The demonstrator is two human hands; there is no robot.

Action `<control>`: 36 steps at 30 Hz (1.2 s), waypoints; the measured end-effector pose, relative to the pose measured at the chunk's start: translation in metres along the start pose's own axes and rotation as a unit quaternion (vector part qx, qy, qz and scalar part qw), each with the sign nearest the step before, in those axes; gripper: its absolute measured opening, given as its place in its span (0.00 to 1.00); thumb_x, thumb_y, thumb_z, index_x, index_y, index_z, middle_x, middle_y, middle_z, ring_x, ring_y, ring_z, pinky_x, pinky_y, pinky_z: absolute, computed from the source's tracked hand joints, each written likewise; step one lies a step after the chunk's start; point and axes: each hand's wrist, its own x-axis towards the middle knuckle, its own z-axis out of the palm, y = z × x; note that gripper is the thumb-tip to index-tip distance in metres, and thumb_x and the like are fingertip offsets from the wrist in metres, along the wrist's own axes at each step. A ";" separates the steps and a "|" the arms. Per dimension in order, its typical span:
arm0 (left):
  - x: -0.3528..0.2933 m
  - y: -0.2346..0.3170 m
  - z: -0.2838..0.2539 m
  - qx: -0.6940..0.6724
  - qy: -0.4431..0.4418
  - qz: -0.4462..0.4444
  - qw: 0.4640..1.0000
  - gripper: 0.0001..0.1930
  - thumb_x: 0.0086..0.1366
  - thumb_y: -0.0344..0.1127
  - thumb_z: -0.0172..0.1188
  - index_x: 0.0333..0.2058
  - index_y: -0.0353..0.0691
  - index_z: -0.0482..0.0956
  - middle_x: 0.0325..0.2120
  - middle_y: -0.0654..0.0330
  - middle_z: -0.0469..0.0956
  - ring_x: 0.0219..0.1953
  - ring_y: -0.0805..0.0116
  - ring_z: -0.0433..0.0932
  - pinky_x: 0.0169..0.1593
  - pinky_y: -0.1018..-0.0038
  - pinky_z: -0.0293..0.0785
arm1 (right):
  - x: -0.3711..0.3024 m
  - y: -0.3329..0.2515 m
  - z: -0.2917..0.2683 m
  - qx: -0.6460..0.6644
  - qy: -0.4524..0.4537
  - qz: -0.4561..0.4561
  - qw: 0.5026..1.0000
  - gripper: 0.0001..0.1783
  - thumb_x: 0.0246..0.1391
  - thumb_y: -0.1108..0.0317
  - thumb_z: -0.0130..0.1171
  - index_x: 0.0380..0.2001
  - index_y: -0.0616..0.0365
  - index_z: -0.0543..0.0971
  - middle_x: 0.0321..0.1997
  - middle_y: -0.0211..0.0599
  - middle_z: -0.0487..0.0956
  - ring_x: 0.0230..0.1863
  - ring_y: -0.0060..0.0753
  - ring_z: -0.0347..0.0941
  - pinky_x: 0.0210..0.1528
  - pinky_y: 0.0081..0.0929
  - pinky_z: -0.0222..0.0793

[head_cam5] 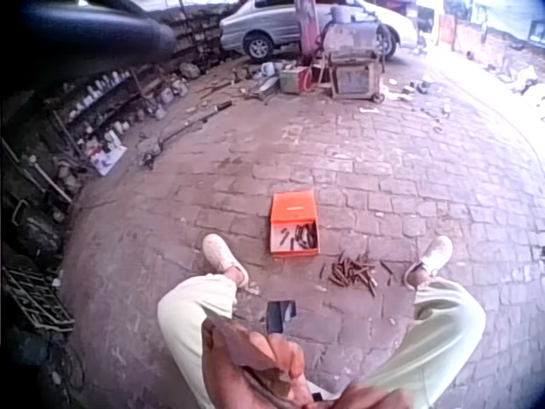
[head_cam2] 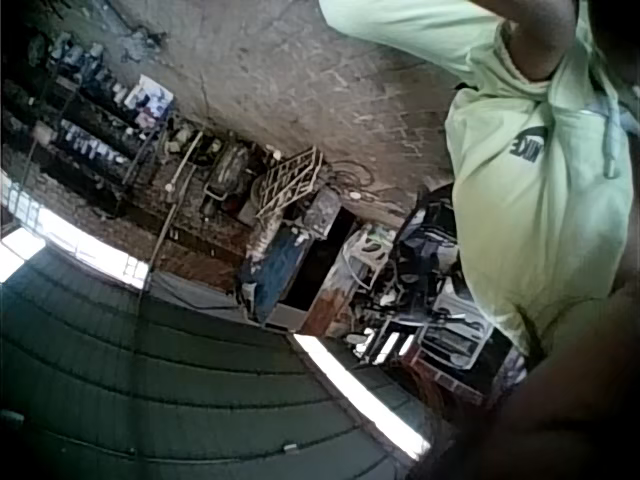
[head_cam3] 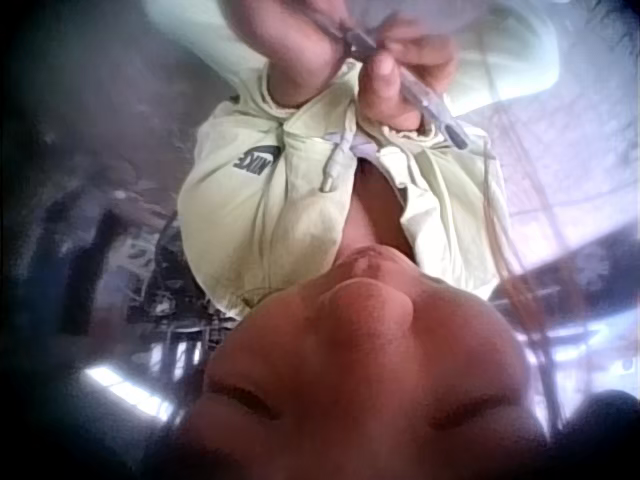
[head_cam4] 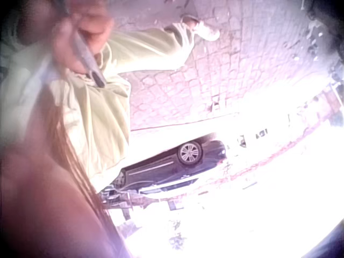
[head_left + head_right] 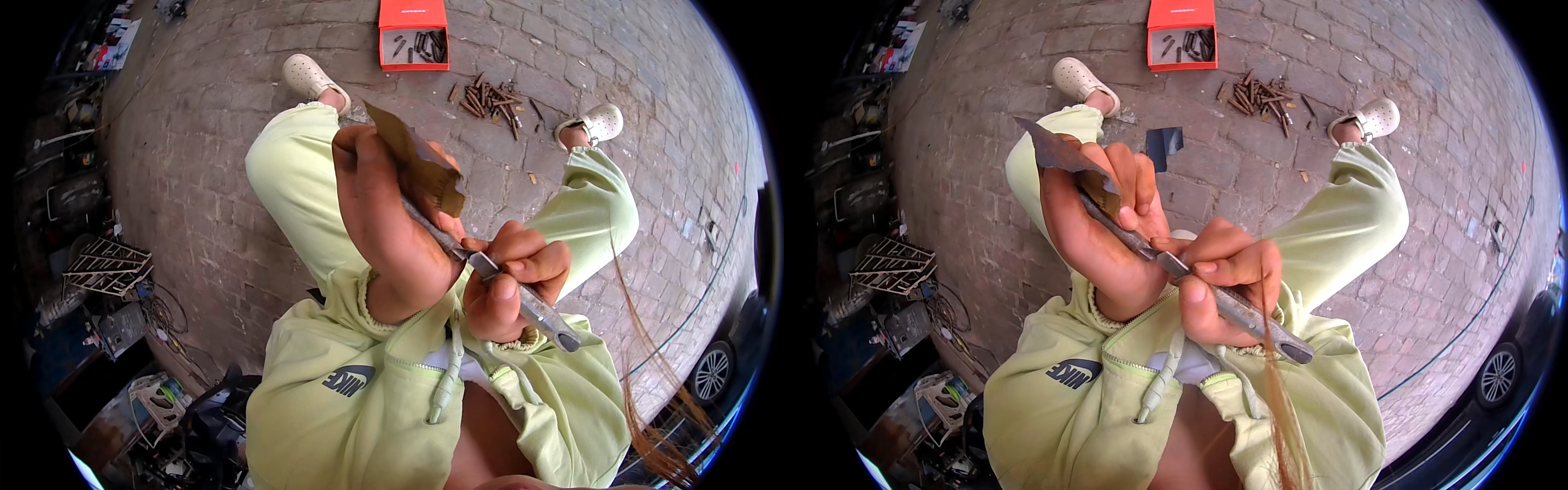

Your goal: The person sits on the ground and sharpens small metal rods using a sanding block and a utility knife. They hold the rod in one hand and rub it against the sanding block, then use the knife to scrape or refine the rod's surface. Shavings accumulate on the ground nearby.

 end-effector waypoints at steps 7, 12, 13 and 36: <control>0.000 0.002 0.004 -0.001 0.014 -0.006 1.000 0.15 0.67 0.45 0.41 0.34 0.38 0.63 0.17 0.61 0.70 0.06 0.81 0.56 0.12 0.85 0.55 | -0.001 -0.003 -0.004 -0.015 -0.007 0.011 1.000 0.15 0.49 0.69 0.57 0.29 0.59 0.60 0.20 0.36 0.63 0.21 0.22 0.51 0.36 0.34 0.79; 0.000 0.006 0.008 -0.063 0.016 -0.043 0.997 0.14 0.67 0.45 0.42 0.34 0.38 0.62 0.16 0.61 0.71 0.06 0.81 0.56 0.11 0.84 0.54 | 0.000 -0.003 0.000 -0.021 0.021 0.017 0.999 0.16 0.49 0.67 0.57 0.29 0.59 0.60 0.20 0.36 0.62 0.21 0.22 0.51 0.32 0.31 0.78; 0.000 0.007 0.008 -0.066 0.019 -0.044 0.997 0.14 0.67 0.45 0.42 0.34 0.38 0.62 0.16 0.61 0.71 0.06 0.81 0.56 0.11 0.84 0.54 | 0.000 -0.003 -0.001 -0.024 0.012 0.013 1.000 0.16 0.49 0.67 0.57 0.29 0.59 0.60 0.20 0.36 0.62 0.21 0.22 0.51 0.31 0.31 0.79; 0.002 0.011 0.007 -0.069 0.005 -0.039 0.997 0.14 0.66 0.46 0.42 0.34 0.39 0.62 0.16 0.61 0.71 0.06 0.80 0.57 0.12 0.84 0.56 | 0.002 -0.001 0.000 -0.001 -0.003 -0.002 1.000 0.16 0.49 0.67 0.57 0.29 0.60 0.60 0.20 0.37 0.63 0.20 0.22 0.52 0.28 0.26 0.77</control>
